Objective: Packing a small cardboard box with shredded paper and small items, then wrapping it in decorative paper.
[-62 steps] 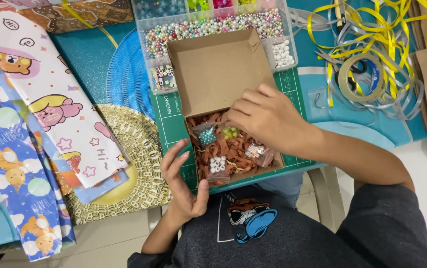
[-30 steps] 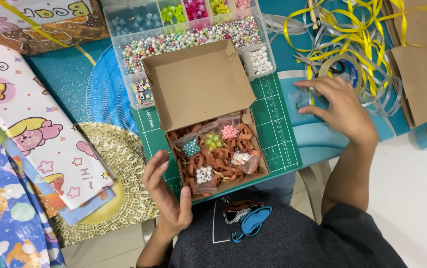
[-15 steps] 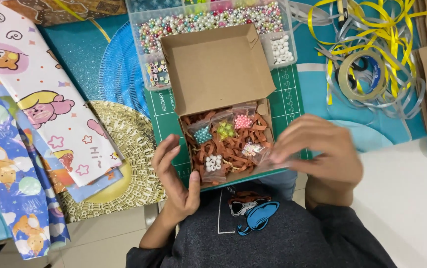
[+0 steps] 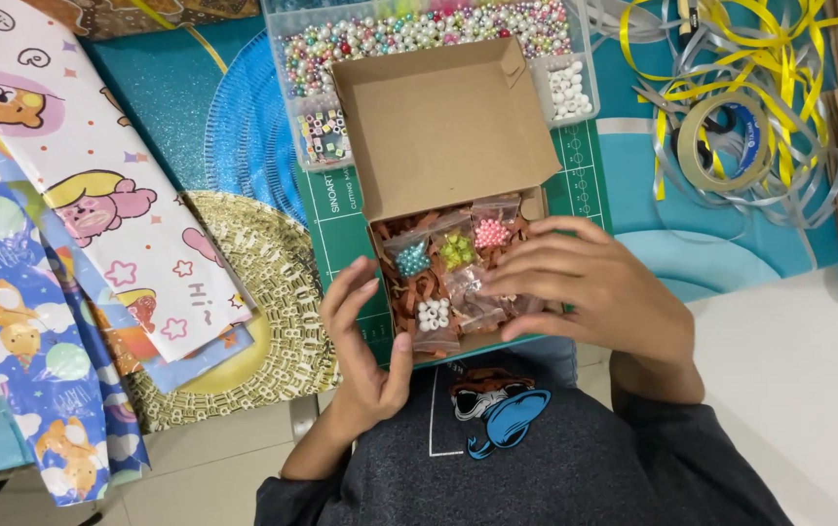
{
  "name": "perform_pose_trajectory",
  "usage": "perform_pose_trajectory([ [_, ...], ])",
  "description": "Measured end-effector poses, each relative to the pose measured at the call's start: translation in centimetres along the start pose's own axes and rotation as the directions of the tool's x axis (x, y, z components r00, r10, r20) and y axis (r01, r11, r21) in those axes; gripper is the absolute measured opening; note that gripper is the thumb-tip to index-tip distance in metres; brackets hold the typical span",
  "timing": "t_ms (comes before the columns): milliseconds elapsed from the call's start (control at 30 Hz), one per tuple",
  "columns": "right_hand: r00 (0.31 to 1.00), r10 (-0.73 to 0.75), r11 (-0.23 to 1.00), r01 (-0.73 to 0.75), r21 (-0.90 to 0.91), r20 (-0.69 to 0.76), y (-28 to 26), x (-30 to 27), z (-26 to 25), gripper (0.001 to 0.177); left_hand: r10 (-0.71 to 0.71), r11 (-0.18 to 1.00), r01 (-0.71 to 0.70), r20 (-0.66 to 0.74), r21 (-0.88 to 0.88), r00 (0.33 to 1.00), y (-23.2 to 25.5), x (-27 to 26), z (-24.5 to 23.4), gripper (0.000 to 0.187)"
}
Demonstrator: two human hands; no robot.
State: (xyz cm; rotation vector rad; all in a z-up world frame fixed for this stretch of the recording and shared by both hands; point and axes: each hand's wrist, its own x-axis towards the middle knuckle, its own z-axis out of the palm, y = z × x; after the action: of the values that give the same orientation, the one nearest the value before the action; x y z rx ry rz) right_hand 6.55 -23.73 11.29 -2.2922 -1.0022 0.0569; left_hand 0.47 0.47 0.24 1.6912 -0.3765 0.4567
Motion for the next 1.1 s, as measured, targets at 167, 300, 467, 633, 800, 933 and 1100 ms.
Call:
perform_pose_trajectory([
  [167,0.946,0.244,0.956,-0.197,0.218,-0.212,4.2,-0.5,-2.4,0.027,-0.107,0.989,0.11,0.028,-0.097,0.994,2.8,1.7,-1.7,0.046],
  [300,0.91,0.415,0.869,-0.396,0.296,-0.002,7.7,2.3,-4.1,0.042,-0.251,0.886,0.303,0.188,-0.351,0.95,4.5,3.5,-2.9,0.055],
  [467,0.866,0.491,0.767,-0.481,0.425,0.095,7.7,3.1,-3.2,0.061,-0.261,0.876,0.34,0.255,-0.342,0.931,5.3,4.1,-2.6,0.063],
  [633,0.87,0.491,0.736,-0.443,0.512,0.046,6.3,2.6,-3.1,0.06,-0.263,0.928,0.307,0.212,-0.212,0.941,5.4,4.3,-2.4,0.058],
  [800,0.898,0.425,0.77,-0.291,0.567,-0.116,4.9,0.6,-2.2,0.051,-0.27,0.936,0.309,0.222,-0.167,0.937,5.8,4.6,-2.2,0.06],
  [933,0.88,0.405,0.812,-0.22,0.541,-0.25,6.0,-2.1,1.2,0.048,-0.276,0.942,0.299,0.152,-0.155,0.949,4.9,4.3,-1.6,0.059],
  [1100,0.774,0.398,0.881,-0.174,0.439,-0.492,4.3,-1.5,1.7,0.032,-0.233,0.955,0.258,0.164,-0.149,0.959,3.2,4.0,-1.5,0.072],
])
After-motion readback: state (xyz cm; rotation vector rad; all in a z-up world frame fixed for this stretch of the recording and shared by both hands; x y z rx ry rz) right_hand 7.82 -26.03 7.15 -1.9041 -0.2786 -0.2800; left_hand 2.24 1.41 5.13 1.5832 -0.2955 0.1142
